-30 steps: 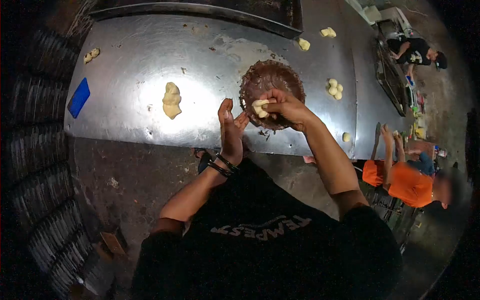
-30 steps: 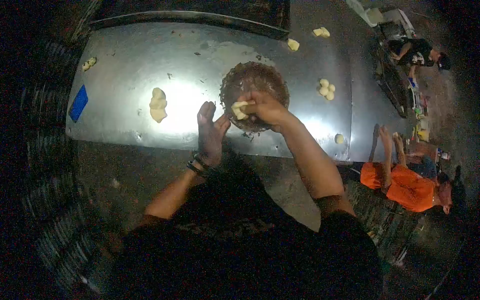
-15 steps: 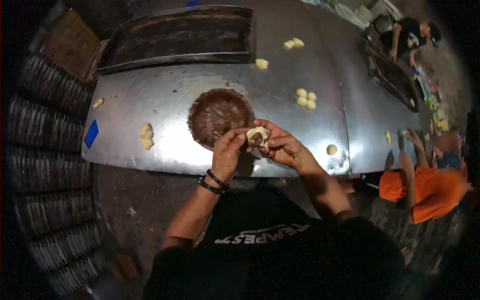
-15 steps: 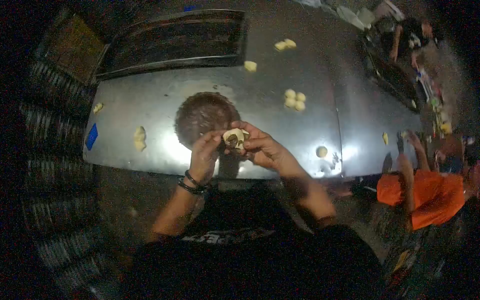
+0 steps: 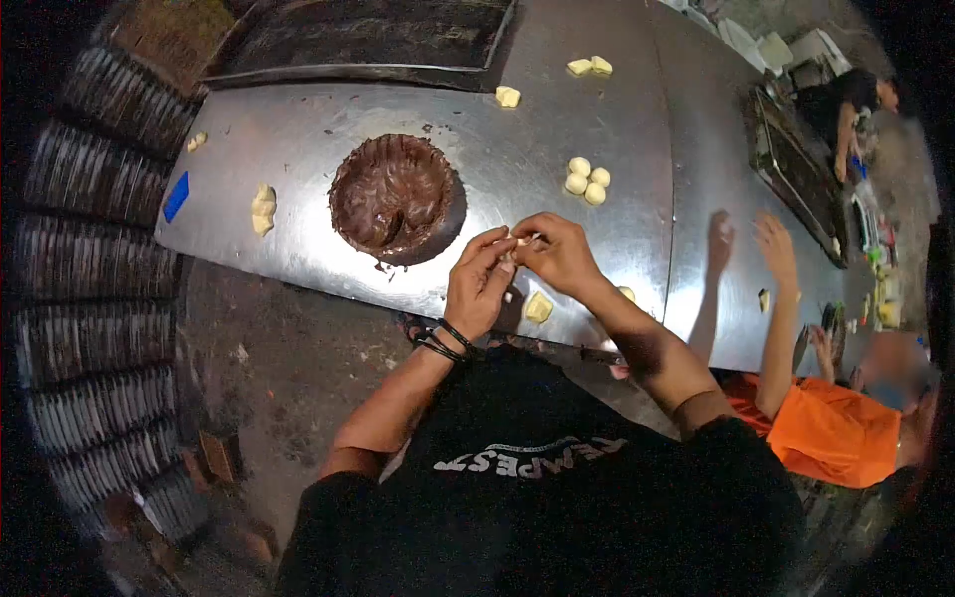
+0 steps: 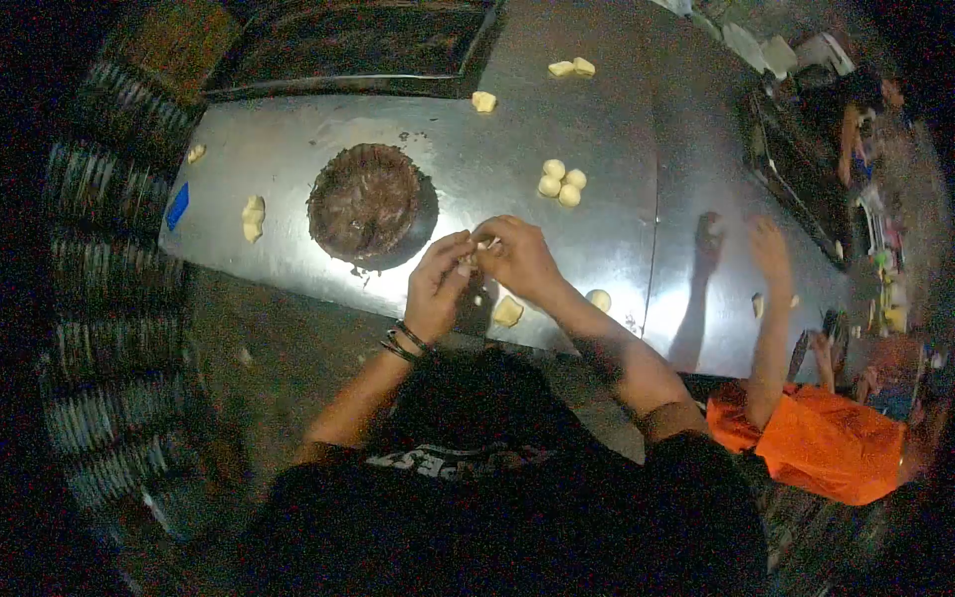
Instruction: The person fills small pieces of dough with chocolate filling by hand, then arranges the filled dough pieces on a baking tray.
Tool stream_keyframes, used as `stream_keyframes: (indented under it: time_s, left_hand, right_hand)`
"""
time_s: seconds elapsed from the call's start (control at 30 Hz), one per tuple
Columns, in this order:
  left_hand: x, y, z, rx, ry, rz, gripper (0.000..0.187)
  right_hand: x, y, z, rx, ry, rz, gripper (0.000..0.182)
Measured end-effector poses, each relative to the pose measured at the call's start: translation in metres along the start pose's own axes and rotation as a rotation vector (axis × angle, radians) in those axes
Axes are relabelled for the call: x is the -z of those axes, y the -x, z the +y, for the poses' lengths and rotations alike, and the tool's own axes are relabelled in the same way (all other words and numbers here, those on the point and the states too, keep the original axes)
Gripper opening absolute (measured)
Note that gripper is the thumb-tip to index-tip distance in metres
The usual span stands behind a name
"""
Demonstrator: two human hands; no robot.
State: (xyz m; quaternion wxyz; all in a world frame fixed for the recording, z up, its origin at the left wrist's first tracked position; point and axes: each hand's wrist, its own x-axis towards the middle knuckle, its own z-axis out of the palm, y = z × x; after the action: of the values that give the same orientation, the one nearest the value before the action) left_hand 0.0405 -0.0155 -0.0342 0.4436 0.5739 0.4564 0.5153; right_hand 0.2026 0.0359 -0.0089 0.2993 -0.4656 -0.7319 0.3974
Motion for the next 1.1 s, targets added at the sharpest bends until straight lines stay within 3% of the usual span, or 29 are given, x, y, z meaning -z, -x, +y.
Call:
stream_keyframes:
  time_s: [0.03, 0.13, 0.17, 0.2, 0.27, 0.3, 0.4, 0.43, 0.47, 0.53, 0.6, 0.7, 0.8, 0.83, 0.93, 0.97, 1.07, 1.1]
  left_hand:
    - [0.003, -0.002, -0.004, 0.023, 0.063, -0.017, 0.031]
    - [-0.004, -0.009, -0.004, 0.011, 0.177, 0.039, 0.035]
    - [-0.008, -0.011, -0.006, -0.012, 0.149, 0.052, 0.038]
    - [-0.011, -0.014, -0.008, -0.073, 0.074, 0.070, 0.039]
    - [-0.016, -0.014, -0.007, 0.034, 0.157, -0.013, 0.040]
    - [-0.011, -0.012, -0.005, 0.068, 0.034, -0.156, 0.038]
    - [0.009, 0.002, -0.010, 0.089, 0.325, -0.404, 0.032]
    - [0.023, 0.002, -0.017, 0.066, 0.314, -0.468, 0.029]
    - [0.046, -0.002, -0.012, -0.098, 0.099, -0.448, 0.029]
    - [0.080, -0.006, 0.013, 0.287, 0.435, -0.391, 0.025]
    - [0.104, -0.017, 0.023, 0.197, 0.298, -0.376, 0.027]
    - [0.122, -0.013, 0.034, 0.325, 0.331, -0.319, 0.029]
    - [0.128, 0.005, 0.036, 0.428, 0.342, -0.206, 0.030]
    - [0.128, 0.013, 0.038, 0.445, 0.346, -0.155, 0.030]
    - [0.120, 0.041, 0.048, 0.496, 0.368, 0.034, 0.032]
    - [0.115, 0.051, 0.046, 0.513, 0.397, 0.102, 0.032]
    - [0.094, 0.067, 0.048, 0.555, 0.399, 0.181, 0.033]
    - [0.087, 0.067, 0.049, 0.555, 0.396, 0.167, 0.033]
  right_hand:
    - [-0.009, -0.001, 0.025, -0.222, -0.357, 0.012, 0.023]
    - [-0.012, -0.002, 0.032, -0.333, -0.485, 0.112, 0.020]
    - [-0.015, 0.000, 0.010, -0.278, -0.605, 0.182, 0.020]
    - [-0.018, -0.001, 0.015, -0.186, -0.404, 0.235, 0.023]
    - [-0.023, 0.005, 0.039, -0.009, 0.001, 0.342, 0.028]
    - [-0.021, 0.009, 0.044, -0.145, 0.109, 0.312, 0.036]
    - [-0.025, 0.037, 0.081, 0.129, 0.588, 0.277, 0.038]
    - [-0.023, 0.054, 0.091, 0.255, 0.700, 0.206, 0.038]
    - [-0.015, 0.058, 0.082, 0.296, 0.794, 0.155, 0.034]
    - [0.008, 0.047, 0.053, -0.140, 0.699, -0.184, 0.026]
    - [0.025, -0.005, 0.000, -0.718, 0.332, -0.345, 0.021]
    - [-0.011, -0.035, 0.071, -0.180, 0.282, 0.319, 0.006]
    - [-0.043, -0.016, 0.078, 0.131, 0.622, 0.144, 0.004]
    - [-0.038, 0.001, 0.077, 0.134, 0.533, 0.037, 0.003]
    - [-0.001, 0.029, 0.114, 0.431, 0.455, 0.043, 0.003]
    - [0.015, 0.023, 0.111, 0.439, 0.761, -0.021, 0.004]
    - [-0.015, -0.014, 0.109, 0.087, 0.591, 0.424, 0.003]
    - [-0.024, -0.010, 0.105, 0.109, 0.652, 0.316, 0.003]
